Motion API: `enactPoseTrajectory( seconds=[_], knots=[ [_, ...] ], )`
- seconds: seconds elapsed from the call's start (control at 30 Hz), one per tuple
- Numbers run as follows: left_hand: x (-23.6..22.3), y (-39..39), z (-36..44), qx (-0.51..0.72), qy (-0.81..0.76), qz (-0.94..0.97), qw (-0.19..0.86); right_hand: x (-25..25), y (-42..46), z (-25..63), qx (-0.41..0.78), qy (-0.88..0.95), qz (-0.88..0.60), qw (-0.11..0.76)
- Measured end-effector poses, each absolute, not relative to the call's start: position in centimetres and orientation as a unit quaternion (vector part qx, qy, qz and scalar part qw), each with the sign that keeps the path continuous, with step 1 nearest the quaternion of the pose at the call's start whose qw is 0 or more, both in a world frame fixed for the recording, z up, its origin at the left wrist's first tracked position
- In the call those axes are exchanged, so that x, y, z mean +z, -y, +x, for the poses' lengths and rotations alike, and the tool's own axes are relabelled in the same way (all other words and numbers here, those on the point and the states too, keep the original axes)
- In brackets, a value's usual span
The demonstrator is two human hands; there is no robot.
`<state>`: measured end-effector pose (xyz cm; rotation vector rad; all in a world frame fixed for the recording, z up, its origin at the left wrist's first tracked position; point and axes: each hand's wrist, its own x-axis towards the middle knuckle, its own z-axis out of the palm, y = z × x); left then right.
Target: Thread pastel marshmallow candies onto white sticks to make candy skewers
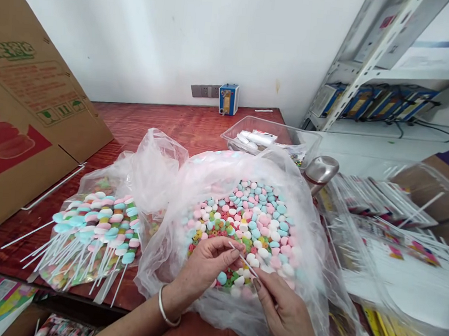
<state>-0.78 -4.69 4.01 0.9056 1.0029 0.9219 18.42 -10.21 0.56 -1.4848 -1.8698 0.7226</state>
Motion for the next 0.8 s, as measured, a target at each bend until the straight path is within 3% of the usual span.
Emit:
enactPoseTrajectory(
  seconds=[0.2, 0.43, 0.6, 0.8],
  knots=[
    [3.4, 2.9, -1.6, 0.302, -0.459, 0.478, 0.685, 0.9, 9.7, 17.7, 0.330, 0.712, -0.549, 0.287],
    [2.0, -2.4, -1.1, 0.247, -0.519, 0.757, 0.310, 0.0, 8.7, 19.9, 0.278, 0.615, -0.677, 0.293],
    [0.7, -3.3, 1.3, 0.184, -0.526, 0.803, 0.209, -0.6, 8.6, 20.4, 0.292, 0.589, -0.689, 0.303],
    [0.3, -2.2, 1.7, 0.196, -0.500, 0.824, 0.179, -2.1, 8.6, 20.4, 0.313, 0.580, -0.680, 0.322]
  ],
)
